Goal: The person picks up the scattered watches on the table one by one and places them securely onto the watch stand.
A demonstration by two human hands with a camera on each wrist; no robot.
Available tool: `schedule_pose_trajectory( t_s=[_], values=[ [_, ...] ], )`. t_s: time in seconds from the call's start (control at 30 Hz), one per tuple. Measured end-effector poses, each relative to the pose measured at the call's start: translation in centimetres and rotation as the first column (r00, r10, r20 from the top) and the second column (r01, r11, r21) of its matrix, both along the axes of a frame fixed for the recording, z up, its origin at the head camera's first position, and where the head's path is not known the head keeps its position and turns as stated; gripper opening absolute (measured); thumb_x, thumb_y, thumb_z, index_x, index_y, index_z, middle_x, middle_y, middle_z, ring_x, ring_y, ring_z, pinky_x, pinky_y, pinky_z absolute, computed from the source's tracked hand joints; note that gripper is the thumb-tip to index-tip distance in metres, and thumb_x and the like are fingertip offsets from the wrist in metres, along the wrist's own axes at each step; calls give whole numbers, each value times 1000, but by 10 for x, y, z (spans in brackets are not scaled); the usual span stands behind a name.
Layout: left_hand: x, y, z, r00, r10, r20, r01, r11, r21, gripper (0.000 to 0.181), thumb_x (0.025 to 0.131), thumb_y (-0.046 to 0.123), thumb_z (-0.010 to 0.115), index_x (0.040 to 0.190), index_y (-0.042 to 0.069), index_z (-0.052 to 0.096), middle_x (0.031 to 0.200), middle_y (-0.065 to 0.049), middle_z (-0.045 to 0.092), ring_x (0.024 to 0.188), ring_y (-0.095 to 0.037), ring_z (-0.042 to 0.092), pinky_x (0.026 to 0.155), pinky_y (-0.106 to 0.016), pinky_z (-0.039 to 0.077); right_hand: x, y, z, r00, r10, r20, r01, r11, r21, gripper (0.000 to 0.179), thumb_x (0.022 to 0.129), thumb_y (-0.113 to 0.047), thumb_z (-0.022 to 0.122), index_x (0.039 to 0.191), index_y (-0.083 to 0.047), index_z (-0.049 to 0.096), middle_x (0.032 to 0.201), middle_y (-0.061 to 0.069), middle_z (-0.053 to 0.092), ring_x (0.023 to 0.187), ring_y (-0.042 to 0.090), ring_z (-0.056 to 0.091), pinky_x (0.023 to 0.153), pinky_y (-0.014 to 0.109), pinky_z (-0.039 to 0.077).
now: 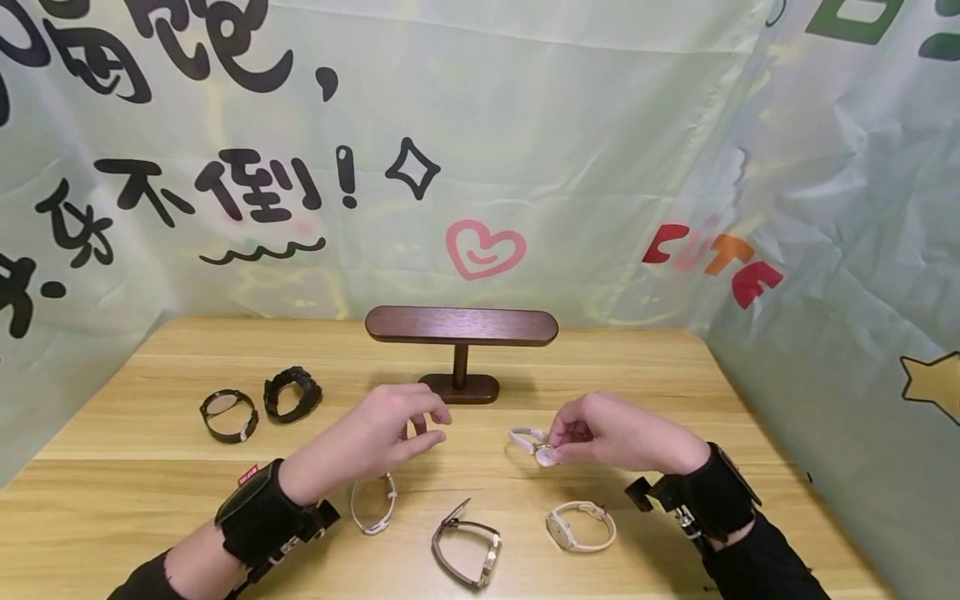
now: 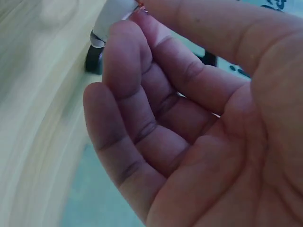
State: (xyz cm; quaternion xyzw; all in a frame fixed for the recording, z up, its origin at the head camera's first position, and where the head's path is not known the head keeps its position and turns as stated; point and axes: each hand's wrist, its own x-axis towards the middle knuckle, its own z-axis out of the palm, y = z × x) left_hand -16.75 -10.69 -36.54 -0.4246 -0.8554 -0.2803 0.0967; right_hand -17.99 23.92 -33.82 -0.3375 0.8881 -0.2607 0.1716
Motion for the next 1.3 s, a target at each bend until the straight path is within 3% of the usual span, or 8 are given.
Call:
schedule_pose_trajectory(
  t_s=[0.17, 0.33, 0.57, 0.73, 0.93, 1.13, 1.3],
  values=[
    [8, 8, -3, 999, -51, -5, 51, 998, 20, 15, 98, 11, 79, 112, 9, 76, 107, -1, 75, 84, -5, 70, 67, -13, 58, 7, -11, 7, 999, 38, -25, -38, 999, -22, 8, 99, -29, 79, 95, -25, 75, 87, -15, 69, 78, 0, 62, 74, 21, 57],
    [15, 17, -6, 995, -97, 33, 96, 995, 38, 21, 100, 13, 77, 120, 10, 75, 119, -1, 74, 85, 1, 68, 68, -11, 56, 12, -21, 13, 997, 69, -31, -70, 997, -38, 8, 100, -33, 78, 97, -26, 75, 91, -17, 71, 83, -1, 66, 79, 22, 60],
    [21, 25, -9, 990, -129, 50, 126, 990, 62, 25, 100, 14, 78, 125, 11, 75, 127, -1, 74, 88, 1, 69, 73, -13, 60, 13, -33, 17, 994, 102, -48, -104, 993, -46, 5, 102, -31, 76, 100, -27, 76, 94, -18, 71, 85, -2, 66, 80, 22, 60],
    [22, 25, -9, 992, -127, 27, 124, 988, 86, 26, 100, 13, 76, 126, 10, 75, 125, -1, 75, 90, 0, 70, 80, -12, 60, 11, -40, 18, 989, 130, -66, -134, 989, -60, 5, 103, -33, 74, 101, -28, 75, 95, -18, 72, 85, -2, 64, 77, 22, 59],
    [20, 25, -12, 993, -120, 6, 119, 986, 113, 18, 103, 18, 74, 120, 13, 78, 111, 4, 77, 86, 3, 64, 73, -14, 58, 11, -47, 22, 986, 154, -66, -160, 984, -84, 6, 104, -32, 73, 103, -26, 76, 96, -17, 73, 87, -2, 66, 82, 22, 61],
    [20, 24, -11, 989, -118, 85, 104, 983, 150, 12, 103, 20, 73, 113, 14, 79, 99, 7, 77, 81, 5, 62, 71, -15, 59, 10, -52, 23, 985, 155, -72, -161, 982, -95, 4, 103, -27, 75, 104, -23, 76, 97, -16, 73, 89, -3, 68, 86, 23, 62],
    [20, 23, -10, 972, -128, 198, 87, 975, 205, 8, 102, 19, 74, 108, 15, 78, 94, 4, 79, 75, 5, 62, 66, -19, 60, 9, -53, 23, 985, 142, -103, -152, 983, -101, 3, 102, -27, 76, 104, -24, 77, 99, -16, 73, 91, -2, 68, 86, 23, 62]
  ],
)
